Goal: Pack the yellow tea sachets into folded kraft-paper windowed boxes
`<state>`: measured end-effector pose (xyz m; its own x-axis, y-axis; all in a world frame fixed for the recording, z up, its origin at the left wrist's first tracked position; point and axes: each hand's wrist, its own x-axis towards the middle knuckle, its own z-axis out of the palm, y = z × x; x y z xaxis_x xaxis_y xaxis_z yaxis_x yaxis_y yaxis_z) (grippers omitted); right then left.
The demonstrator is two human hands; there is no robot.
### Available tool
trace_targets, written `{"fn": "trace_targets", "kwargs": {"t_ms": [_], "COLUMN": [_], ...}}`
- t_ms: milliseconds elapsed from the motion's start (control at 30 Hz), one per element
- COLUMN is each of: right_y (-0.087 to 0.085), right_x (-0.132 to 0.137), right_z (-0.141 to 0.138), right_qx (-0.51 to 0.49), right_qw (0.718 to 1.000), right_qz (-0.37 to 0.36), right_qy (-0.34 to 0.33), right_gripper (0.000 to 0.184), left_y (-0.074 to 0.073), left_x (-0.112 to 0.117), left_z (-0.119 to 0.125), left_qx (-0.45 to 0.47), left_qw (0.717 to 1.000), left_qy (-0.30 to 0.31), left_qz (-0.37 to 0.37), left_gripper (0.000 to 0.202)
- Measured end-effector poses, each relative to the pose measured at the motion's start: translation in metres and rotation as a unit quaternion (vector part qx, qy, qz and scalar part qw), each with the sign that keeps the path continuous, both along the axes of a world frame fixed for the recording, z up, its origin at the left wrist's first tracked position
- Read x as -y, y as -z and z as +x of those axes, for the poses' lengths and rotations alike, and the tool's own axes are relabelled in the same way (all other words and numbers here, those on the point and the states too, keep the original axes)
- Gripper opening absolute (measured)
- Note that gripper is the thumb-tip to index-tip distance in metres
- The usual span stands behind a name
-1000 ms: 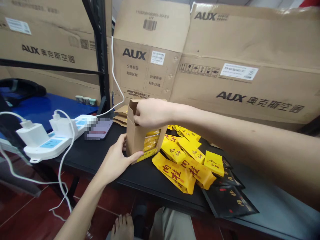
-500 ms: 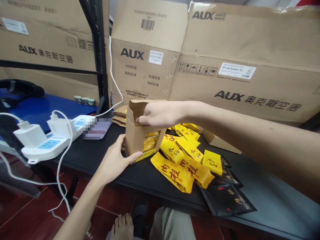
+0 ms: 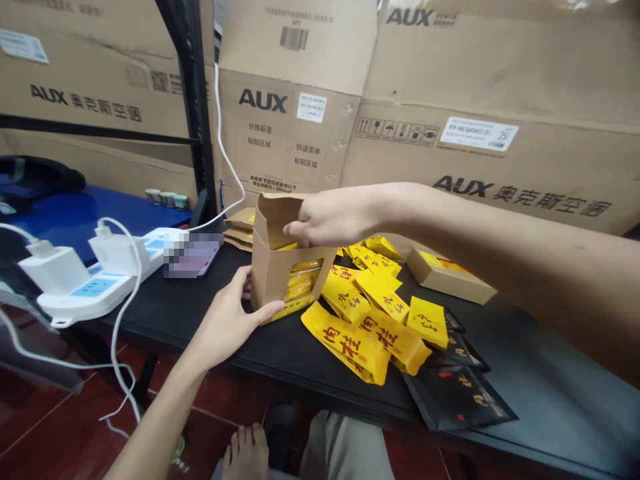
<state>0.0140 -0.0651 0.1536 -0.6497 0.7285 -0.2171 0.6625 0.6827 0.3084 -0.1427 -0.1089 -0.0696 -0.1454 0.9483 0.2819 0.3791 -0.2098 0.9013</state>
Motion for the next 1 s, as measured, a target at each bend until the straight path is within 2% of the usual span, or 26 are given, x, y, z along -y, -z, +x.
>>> {"fn": "trace_targets", "kwargs": {"t_ms": [233, 400, 500, 667, 733, 867, 1000], "right_y": [-0.001, -0.003, -0.001, 0.005, 0.007, 0.007, 0.004], "right_x": [-0.005, -0.012, -0.012, -0.011, -0.011, -0.008, -0.003], "right_z": [-0.001, -0.014, -0.029, -0.047, -0.048, -0.044, -0.039], "right_qx": [-0.007, -0.02, -0.028, -0.032, -0.018, 0.002, -0.006], "right_qw": [1.0, 0.997, 0.997, 0.997, 0.998, 0.999, 0.999], "right_qz": [-0.01, -0.053, -0.066, -0.067, -0.058, -0.037, -0.034], "right_qy": [-0.023, -0.053, -0.039, -0.018, -0.022, -0.023, 0.031], "right_gripper": [0.047, 0.029, 0.026, 0.043, 0.039, 0.018, 0.018], "left_y": [-0.003, -0.004, -0.003, -0.002, -0.002, -0.002, -0.002], "left_x": [0.001, 0.001, 0.001, 0.0, 0.0, 0.0, 0.001], "left_z": [0.002, 0.002, 0.002, 0.001, 0.001, 0.002, 0.001], "left_qx": [0.011, 0.007, 0.009, 0.014, 0.015, 0.014, 0.007], "left_qw": [1.0, 1.0, 1.0, 1.0, 1.0, 1.0, 1.0], "left_qy": [-0.002, -0.007, -0.004, -0.006, -0.004, -0.001, 0.005], "left_qz": [-0.007, -0.004, -0.008, -0.002, -0.001, -0.002, 0.0], "left_gripper": [0.069, 0.069, 0.07, 0.067, 0.067, 0.067, 0.067]}}
